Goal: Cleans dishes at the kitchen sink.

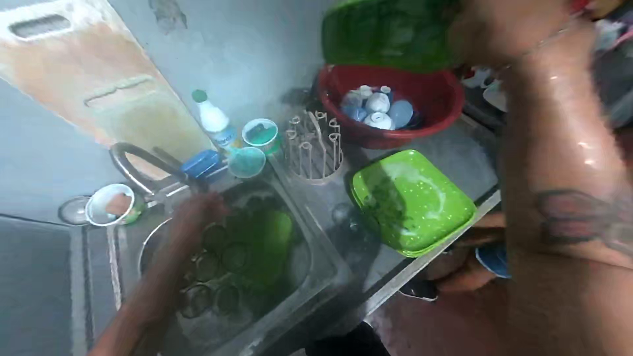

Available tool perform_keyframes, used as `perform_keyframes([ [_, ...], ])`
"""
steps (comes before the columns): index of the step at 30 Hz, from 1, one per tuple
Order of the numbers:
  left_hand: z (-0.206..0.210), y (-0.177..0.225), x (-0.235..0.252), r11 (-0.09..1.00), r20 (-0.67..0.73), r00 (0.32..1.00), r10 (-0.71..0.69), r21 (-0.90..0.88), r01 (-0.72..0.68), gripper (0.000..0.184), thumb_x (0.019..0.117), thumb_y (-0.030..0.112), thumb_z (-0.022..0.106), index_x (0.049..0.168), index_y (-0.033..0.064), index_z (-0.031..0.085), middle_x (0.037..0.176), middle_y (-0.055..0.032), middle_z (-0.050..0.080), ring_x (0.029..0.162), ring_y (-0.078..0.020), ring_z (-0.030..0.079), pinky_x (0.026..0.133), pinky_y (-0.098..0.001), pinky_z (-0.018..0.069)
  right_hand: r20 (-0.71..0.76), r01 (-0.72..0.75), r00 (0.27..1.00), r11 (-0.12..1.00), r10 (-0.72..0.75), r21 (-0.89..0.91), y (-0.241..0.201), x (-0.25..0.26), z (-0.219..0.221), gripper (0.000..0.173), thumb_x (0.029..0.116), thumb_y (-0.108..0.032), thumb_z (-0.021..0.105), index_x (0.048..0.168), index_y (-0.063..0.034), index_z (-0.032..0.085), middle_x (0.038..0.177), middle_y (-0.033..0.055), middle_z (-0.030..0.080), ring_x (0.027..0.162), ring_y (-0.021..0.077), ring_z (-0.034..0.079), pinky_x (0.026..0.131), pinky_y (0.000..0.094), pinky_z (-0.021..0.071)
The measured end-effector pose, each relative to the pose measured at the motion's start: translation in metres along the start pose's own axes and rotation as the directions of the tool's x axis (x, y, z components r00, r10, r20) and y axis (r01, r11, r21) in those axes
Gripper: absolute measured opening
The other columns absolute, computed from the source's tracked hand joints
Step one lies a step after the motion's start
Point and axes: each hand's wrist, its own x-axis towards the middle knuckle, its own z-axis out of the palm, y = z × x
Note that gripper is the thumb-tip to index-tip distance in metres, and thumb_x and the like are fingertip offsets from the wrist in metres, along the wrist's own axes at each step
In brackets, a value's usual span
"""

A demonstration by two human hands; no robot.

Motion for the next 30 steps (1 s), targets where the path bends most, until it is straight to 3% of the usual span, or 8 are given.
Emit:
perform_keyframes([
  [2,0.02,-0.005,-0.018,0.947,0.177,0.979,0.1,0.286,-0.148,0.032,0.1084,0.013,0.047,0.132,-0.0063,0.055,0.115,-0.0169,0.066,0.094,-0.0177,0.069,0.086,-0.0338,0.0576,0.117,-0.163,0.977,0.979,0.177,-0.127,0.025,0.016,0.039,0.032,0.1015,-0.01,0.054,0.129,0.0073,0.06,0.118,0.042,0.061,0.112,0.0644,0.057,0.088,0.08,0.0407],
  [6,0.083,-0.012,-0.057,0.625,0.558,0.814,0.16,0.581,-0.521,0.059,0.1027,0.017,0.06,0.157,0.0083,0.038,0.152,-0.0263,0.044,0.126,-0.0378,0.059,0.102,-0.0485,0.0522,0.172,-0.347,0.911,0.923,0.374,-0.168,0.06,0.025,0.127,0.043,0.0983,-0.003,0.055,0.14,0.0064,0.05,0.126,0.0429,0.057,0.116,0.0668,0.055,0.083,0.08,0.044],
  [11,0.157,-0.049,-0.078,0.445,0.745,0.483,0.46,0.278,-0.851,0.068,0.0923,0.027,0.073,0.154,0.0201,0.047,0.157,-0.0345,0.033,0.134,-0.0473,0.051,0.104,-0.0537,0.0498,0.142,-0.399,0.896,0.903,0.421,-0.16,0.082,0.017,0.204,0.04,0.1019,-0.003,0.047,0.141,0.0059,0.05,0.135,0.0389,0.055,0.125,0.0616,0.052,0.093,0.0779,0.041],
  [16,0.206,-0.035,-0.081,0.479,0.837,0.491,0.241,0.337,-0.811,0.049,0.0997,0.034,0.064,0.145,0.0157,0.058,0.163,-0.0284,0.026,0.148,-0.0412,0.036,0.119,-0.0477,0.0357,0.223,-0.478,0.839,0.868,0.496,-0.133,0.093,0.012,0.229,0.055,0.0962,-0.002,0.057,0.149,0.0056,0.042,0.141,0.0399,0.049,0.13,0.0634,0.046,0.093,0.0802,0.0408],
  [18,0.218,-0.035,-0.081,0.496,0.833,0.502,0.234,0.342,-0.798,0.042,0.1004,0.035,0.063,0.13,0.0048,0.066,0.159,-0.0292,0.034,0.145,-0.0418,0.041,0.116,-0.0498,0.0388,0.294,-0.505,0.798,0.85,0.525,-0.149,0.097,0.013,0.23,0.06,0.0949,-0.009,0.065,0.15,0.0031,0.042,0.143,0.0389,0.049,0.129,0.0629,0.048,0.09,0.0798,0.0434],
  [24,0.221,-0.04,-0.084,0.624,0.741,0.553,0.382,0.235,-0.745,0.036,0.0965,0.03,0.069,0.111,-0.0033,0.073,0.144,-0.03,0.052,0.124,-0.0363,0.062,0.103,-0.0436,0.052,0.497,-0.519,0.74,0.855,0.453,-0.006,0.111,0.01,0.22,0.065,0.1049,-0.054,0.049,0.132,0.0039,0.062,0.131,0.0355,0.06,0.127,0.0543,0.055,0.104,0.0754,0.0382],
  [28,0.175,-0.053,-0.079,0.675,0.562,0.66,0.498,0.227,-0.702,0.038,0.0919,0.032,0.075,0.092,-0.0065,0.072,0.133,-0.0299,0.061,0.118,-0.0368,0.066,0.098,-0.0464,0.0545,0.289,-0.422,0.875,0.904,0.388,0.064,0.083,-0.02,0.184,0.058,0.1091,-0.041,0.043,0.142,0.0055,0.052,0.141,0.039,0.051,0.133,0.0599,0.047,0.103,0.0778,0.0362],
  [30,0.136,-0.06,-0.071,0.668,0.479,0.738,0.475,0.35,-0.657,0.04,0.0931,0.038,0.073,0.097,-0.0018,0.075,0.132,-0.0247,0.064,0.118,-0.0362,0.065,0.1,-0.0511,0.0526,0.191,-0.45,0.882,0.891,0.431,0.068,0.07,-0.056,0.157,0.052,0.1099,-0.035,0.041,0.137,0.0066,0.056,0.134,0.0393,0.056,0.127,0.0607,0.05,0.099,0.0779,0.0383],
])
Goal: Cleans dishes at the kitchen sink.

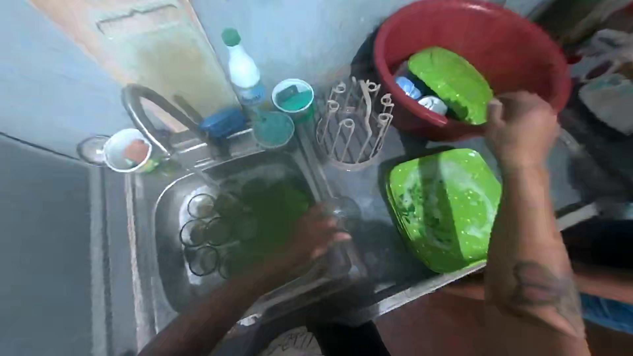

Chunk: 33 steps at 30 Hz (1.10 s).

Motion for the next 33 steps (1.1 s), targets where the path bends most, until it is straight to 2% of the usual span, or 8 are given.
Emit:
perform_keyframes([
  [3,-0.042,-0.032,-0.012,0.954,0.002,0.972,-0.234,0.195,0.229,0.045,0.0958,0.041,0.069,0.108,-0.0022,0.074,0.133,-0.0261,0.062,0.117,-0.042,0.064,0.1,-0.0586,0.0497,0.01,-0.213,0.977,0.971,0.215,-0.107,0.052,-0.061,-0.002,0.046,0.1083,-0.029,0.044,0.125,0.0098,0.061,0.119,0.0438,0.06,0.113,0.0662,0.056,0.085,0.0828,0.0394],
  [9,-0.049,-0.076,-0.009,0.821,0.145,0.849,-0.509,0.378,0.428,0.048,0.1016,0.038,0.063,0.125,-0.0049,0.066,0.15,-0.0314,0.044,0.129,-0.0465,0.055,0.106,-0.0578,0.0454,0.204,-0.518,0.813,0.837,0.546,-0.177,0.15,-0.128,0.022,0.04,0.1027,-0.019,0.061,0.127,0.0122,0.06,0.13,0.0417,0.057,0.126,0.059,0.052,0.102,0.0747,0.0393],
  [18,-0.049,-0.085,-0.006,0.826,0.057,0.878,-0.476,0.373,0.423,0.063,0.0966,0.035,0.071,0.142,-0.0039,0.052,0.157,-0.038,0.027,0.139,-0.0546,0.04,0.11,-0.0618,0.0422,0.167,-0.713,0.645,0.508,0.746,0.483,0.153,-0.172,0.031,0.037,0.0959,-0.013,0.068,0.125,0.0086,0.058,0.104,0.0216,0.063,0.081,0.0253,0.059,0.074,0.0466,0.0532],
  [20,-0.076,-0.086,-0.005,0.892,-0.069,0.915,-0.398,0.203,0.403,0.045,0.1021,0.025,0.063,0.131,-0.0093,0.059,0.14,-0.0357,0.05,0.127,-0.0481,0.054,0.105,-0.0594,0.0449,0.169,-0.689,0.601,0.399,0.781,0.604,0.144,-0.182,0.023,0.035,0.0963,-0.014,0.065,0.124,0.0064,0.058,0.102,0.0186,0.062,0.079,0.0224,0.058,0.072,0.0439,0.0529],
  [22,-0.103,-0.091,-0.005,0.868,-0.186,0.848,-0.496,-0.148,0.475,0.03,0.1068,0.019,0.053,0.12,-0.0064,0.061,0.106,-0.0147,0.065,0.089,-0.0183,0.064,0.084,-0.0357,0.055,0.184,-0.637,0.576,0.296,0.796,0.712,0.132,-0.195,0.017,0.038,0.0993,-0.018,0.06,0.131,0.0027,0.055,0.106,0.016,0.062,0.081,0.0202,0.059,0.072,0.0412,0.0534],
  [24,-0.127,-0.102,-0.006,0.683,-0.164,0.764,-0.624,-0.591,0.43,0.016,0.1083,0.015,0.045,0.109,0.0043,0.058,0.085,0.0026,0.066,0.071,-0.0044,0.065,0.069,-0.0217,0.058,0.202,-0.597,0.618,0.285,0.76,0.75,0.115,-0.214,0.008,0.038,0.1043,-0.023,0.051,0.136,-0.0033,0.049,0.107,0.0105,0.062,0.082,0.0148,0.064,0.071,0.0365,0.058],
  [26,-0.143,-0.105,-0.009,0.476,-0.129,0.688,-0.714,-0.81,0.342,0.012,0.108,0.01,0.044,0.112,0.0073,0.055,0.085,0.0029,0.064,0.072,-0.0043,0.064,0.069,-0.0212,0.0578,0.217,-0.543,0.696,0.304,0.685,0.783,0.11,-0.228,0.006,0.036,0.1041,-0.018,0.052,0.138,-0.0062,0.048,0.109,0.0077,0.062,0.082,0.0132,0.064,0.071,0.0355,0.059],
  [33,-0.168,-0.085,0.003,0.368,-0.143,0.628,-0.765,-0.897,0.243,0.009,0.1039,0.014,0.055,0.11,0.0107,0.059,0.078,0.0037,0.061,0.061,-0.0043,0.059,0.059,-0.0199,0.0549,0.145,-0.332,0.908,0.464,0.393,0.822,0.124,-0.242,0.005,0.025,0.0968,-0.005,0.051,0.121,-0.0097,0.055,0.093,-0.0077,0.068,0.075,0.0033,0.069,0.064,0.0238,0.0614],
])
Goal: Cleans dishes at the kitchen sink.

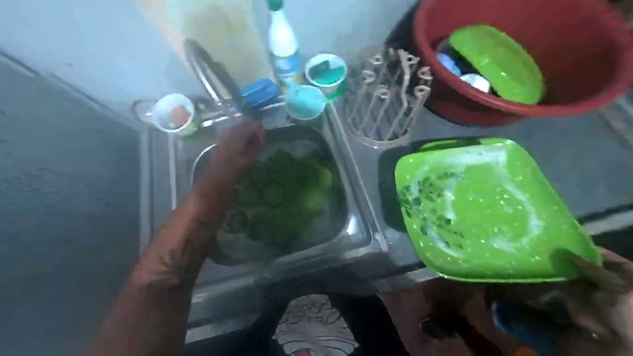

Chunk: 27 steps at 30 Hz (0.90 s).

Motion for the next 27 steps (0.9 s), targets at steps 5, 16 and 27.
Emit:
perform_keyframes([
  [5,0.017,-0.004,-0.012,0.889,0.139,0.99,0.01,0.452,-0.072,0.05,0.1097,0.042,0.043,0.122,-0.0039,0.06,0.094,-0.0087,0.069,0.078,-0.0164,0.069,0.078,-0.0357,0.0599,0.159,-0.032,0.987,0.999,0.029,0.015,-0.051,-0.034,0.117,0.025,0.0978,0.0,0.049,0.122,-0.0064,0.053,0.085,-0.0081,0.066,0.067,0.0016,0.067,0.059,0.0223,0.0598],
  [16,-0.078,-0.046,-0.063,0.999,-0.197,0.979,-0.05,0.008,0.053,0.046,0.1061,0.048,0.047,0.132,0.0106,0.058,0.11,-0.01,0.069,0.094,-0.0212,0.068,0.08,-0.0438,0.0589,0.727,0.763,0.586,0.544,-0.357,-0.348,-0.047,-0.047,0.357,0.047,0.1028,-0.008,0.051,0.147,0.0097,0.046,0.148,0.032,0.049,0.136,0.0455,0.05,0.113,0.0598,0.0412],
  [27,-0.075,-0.077,-0.098,0.986,-0.416,0.906,0.072,-0.107,-0.127,0.052,0.1125,0.04,0.031,0.132,-0.0014,0.055,0.106,-0.0164,0.068,0.091,-0.0223,0.069,0.08,-0.0434,0.0602,0.955,0.93,0.077,0.365,-0.287,0.034,-0.034,-0.099,0.501,0.067,0.1094,-0.046,0.039,0.161,-0.0033,0.031,0.17,0.0162,0.023,0.157,0.0351,0.022,0.125,0.0579,0.0202],
])
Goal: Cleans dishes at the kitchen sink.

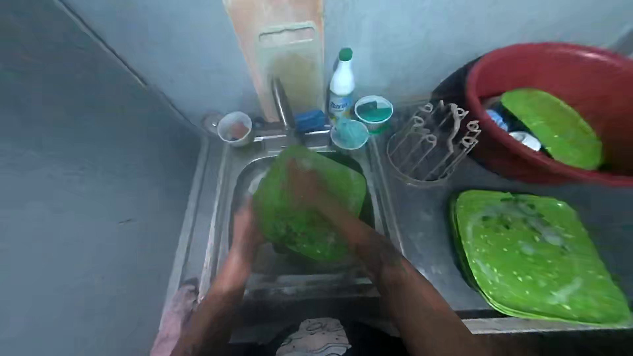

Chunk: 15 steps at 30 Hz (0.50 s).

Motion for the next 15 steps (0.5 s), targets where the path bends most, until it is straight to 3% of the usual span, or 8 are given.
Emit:
perform_keyframes([
  [2,-0.003,-0.004,0.001,0.999,0.007,1.0,0.007,-0.05,-0.007,0.05,0.1127,0.038,0.031,0.132,-0.0015,0.054,0.106,-0.0163,0.069,0.091,-0.0221,0.07,0.079,-0.0432,0.0608,-0.053,-0.106,0.993,0.994,0.106,0.005,0.005,0.007,0.002,0.075,0.106,-0.053,0.043,0.16,-0.0012,0.032,0.169,0.0203,0.022,0.158,0.0375,0.018,0.127,0.0575,0.017],
  [4,0.001,-0.009,0.003,0.996,0.024,0.999,0.023,-0.082,-0.021,0.047,0.1129,0.036,0.031,0.129,-0.0021,0.055,0.1,-0.0143,0.069,0.086,-0.0198,0.07,0.076,-0.0403,0.0611,-0.008,0.004,1.0,1.0,-0.004,0.014,-0.016,-0.004,0.011,0.077,0.105,-0.052,0.046,0.157,0.0035,0.035,0.166,0.0244,0.026,0.156,0.039,0.021,0.128,0.0563,0.0161],
  [6,0.006,-0.011,0.006,0.994,0.069,0.997,0.043,-0.099,-0.036,0.046,0.1134,0.034,0.029,0.125,-0.0012,0.057,0.094,-0.0111,0.068,0.08,-0.016,0.068,0.072,-0.0364,0.0596,0.154,0.161,0.974,0.986,-0.165,0.034,-0.039,-0.018,0.012,0.072,0.1081,-0.048,0.041,0.16,0.0006,0.029,0.17,0.0194,0.02,0.159,0.033,0.016,0.129,0.0519,0.0117],
  [8,0.006,-0.01,0.004,0.992,0.116,0.992,0.048,-0.123,-0.034,0.045,0.1136,0.033,0.026,0.123,0.0001,0.056,0.092,-0.0098,0.069,0.079,-0.0151,0.069,0.071,-0.0353,0.0603,0.193,0.215,0.957,0.976,-0.217,0.03,-0.03,-0.02,0.003,0.064,0.1095,-0.042,0.041,0.159,-0.0026,0.034,0.169,0.0139,0.026,0.158,0.0293,0.022,0.127,0.0519,0.0159],
  [10,0.005,-0.009,0.001,0.996,0.095,0.995,0.013,-0.085,-0.005,0.046,0.1132,0.034,0.03,0.125,-0.0011,0.057,0.096,-0.0125,0.07,0.083,-0.0183,0.07,0.074,-0.0391,0.0613,0.085,0.085,0.993,0.996,-0.084,-0.005,0.003,-0.012,-0.004,0.064,0.1086,-0.043,0.044,0.157,-0.002,0.038,0.167,0.0159,0.03,0.156,0.0327,0.024,0.128,0.0526,0.0169],
  [12,0.008,-0.01,-0.001,0.998,0.067,0.997,-0.05,-0.038,0.052,0.047,0.1126,0.036,0.033,0.128,-0.0016,0.056,0.101,-0.0148,0.069,0.087,-0.0211,0.069,0.077,-0.0417,0.0604,-0.03,-0.032,0.999,0.997,0.03,-0.065,0.026,-0.005,-0.002,0.068,0.1087,-0.044,0.039,0.157,0.0037,0.035,0.168,0.024,0.023,0.157,0.0399,0.018,0.128,0.0561,0.0134],
  [13,0.013,-0.012,-0.001,0.996,0.06,0.995,-0.075,-0.042,0.077,0.046,0.1123,0.036,0.034,0.129,-0.0009,0.055,0.102,-0.0149,0.068,0.088,-0.0216,0.069,0.077,-0.042,0.0599,-0.049,-0.06,0.997,0.996,0.057,-0.067,0.022,-0.006,-0.001,0.068,0.1082,-0.044,0.041,0.155,0.0055,0.037,0.166,0.0272,0.024,0.156,0.0427,0.02,0.127,0.0573,0.0158],
  [15,0.022,-0.015,0.001,0.995,0.072,0.994,-0.081,-0.053,0.085,0.042,0.1123,0.034,0.034,0.126,0.0009,0.056,0.097,-0.0123,0.068,0.083,-0.0197,0.068,0.073,-0.04,0.0597,0.036,-0.017,0.999,0.999,0.018,-0.04,-0.007,-0.012,0.0,0.064,0.1062,-0.042,0.051,0.149,0.0048,0.046,0.16,0.03,0.035,0.15,0.0449,0.032,0.123,0.0578,0.0263],
])
